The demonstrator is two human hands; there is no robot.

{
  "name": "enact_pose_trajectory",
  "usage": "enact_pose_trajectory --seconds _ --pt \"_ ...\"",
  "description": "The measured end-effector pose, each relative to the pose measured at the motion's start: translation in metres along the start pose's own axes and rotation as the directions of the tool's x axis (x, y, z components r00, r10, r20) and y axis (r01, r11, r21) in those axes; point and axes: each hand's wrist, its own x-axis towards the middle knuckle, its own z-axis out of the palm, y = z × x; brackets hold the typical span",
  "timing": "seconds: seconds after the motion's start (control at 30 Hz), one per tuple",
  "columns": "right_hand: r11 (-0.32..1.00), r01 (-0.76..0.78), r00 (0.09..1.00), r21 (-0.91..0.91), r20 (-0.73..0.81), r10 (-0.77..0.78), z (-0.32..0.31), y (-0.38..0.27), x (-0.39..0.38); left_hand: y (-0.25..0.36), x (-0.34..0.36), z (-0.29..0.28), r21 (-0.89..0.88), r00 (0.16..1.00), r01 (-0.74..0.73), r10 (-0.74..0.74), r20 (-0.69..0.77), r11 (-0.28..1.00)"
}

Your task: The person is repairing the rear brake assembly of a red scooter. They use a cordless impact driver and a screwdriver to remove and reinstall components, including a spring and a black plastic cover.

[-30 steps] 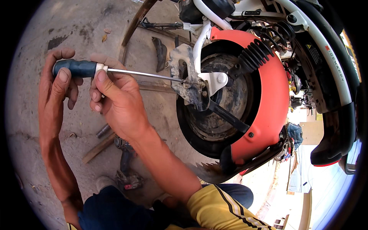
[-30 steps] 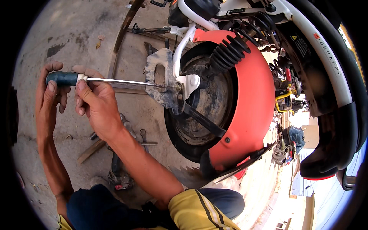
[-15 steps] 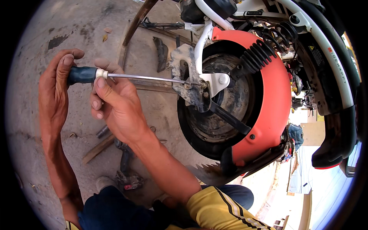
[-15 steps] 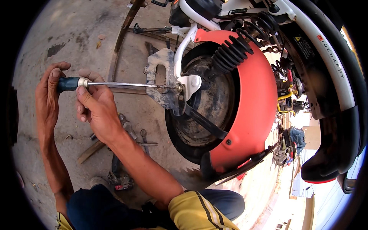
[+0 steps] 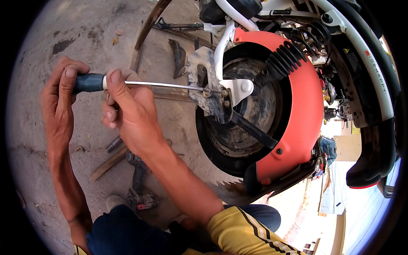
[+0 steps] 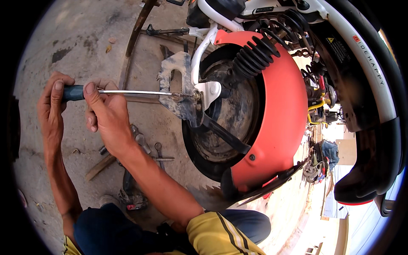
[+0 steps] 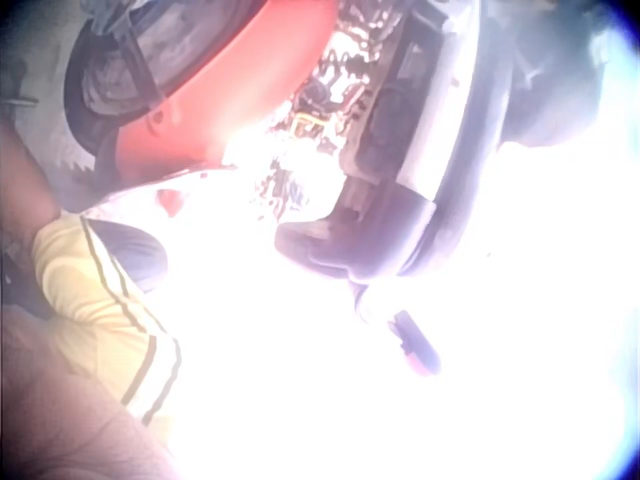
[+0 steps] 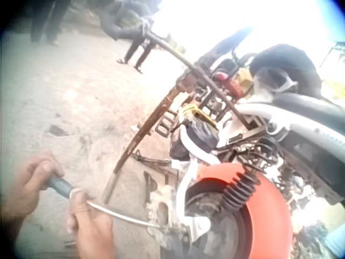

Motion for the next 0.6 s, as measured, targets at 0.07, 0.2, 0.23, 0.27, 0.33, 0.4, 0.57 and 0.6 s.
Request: enact_pose_trajectory --seconds 0.07,0.2,0.23,0.27,0.33,0.4,0.57,0.6 --pt "0.992 -0.104 0.994 -0.075 0.038 0.107 -0.003 -0.001 0.005 0.003 -0.003 0.004 -0.018 0.953 -0.277 0.272 -0.131 0.961" --pt "0.996 0.027 0.999 -0.08 0.035 -0.024 0.001 -0.007 -0.002 0.012 -0.01 0.018 -0.305 0.961 -0.276 0.257 -0.101 0.912" --pt "0.999 0.035 0.999 -0.041 0.033 -0.034 0.004 -0.007 0.0 0.021 -0.012 0.015 -0.36 0.982 -0.187 0.181 -0.049 0.914" --pt "0.999 0.043 0.999 -0.002 0.03 -0.043 0.008 -0.007 0.001 0.024 -0.01 0.007 -0.334 1.0 -0.015 0.006 -0.027 0.942" --pt "0.999 0.048 0.998 -0.001 0.031 -0.048 0.005 -0.004 -0.001 0.025 -0.006 -0.005 -0.268 0.972 0.224 -0.235 -0.008 0.937" --pt "1.0 0.015 0.999 -0.019 0.039 -0.014 0.004 -0.003 -0.002 0.022 -0.006 -0.01 -0.195 0.968 0.246 -0.251 0.0 0.949" --pt "0.993 -0.066 0.997 -0.101 0.036 0.07 -0.001 0.003 -0.003 -0.001 -0.006 0.007 -0.084 0.865 -0.494 0.481 -0.141 0.865" --pt "0.993 -0.044 0.998 -0.112 0.035 0.049 0.0 0.006 -0.002 0.009 -0.006 0.013 -0.135 0.875 -0.479 0.459 -0.157 0.867"
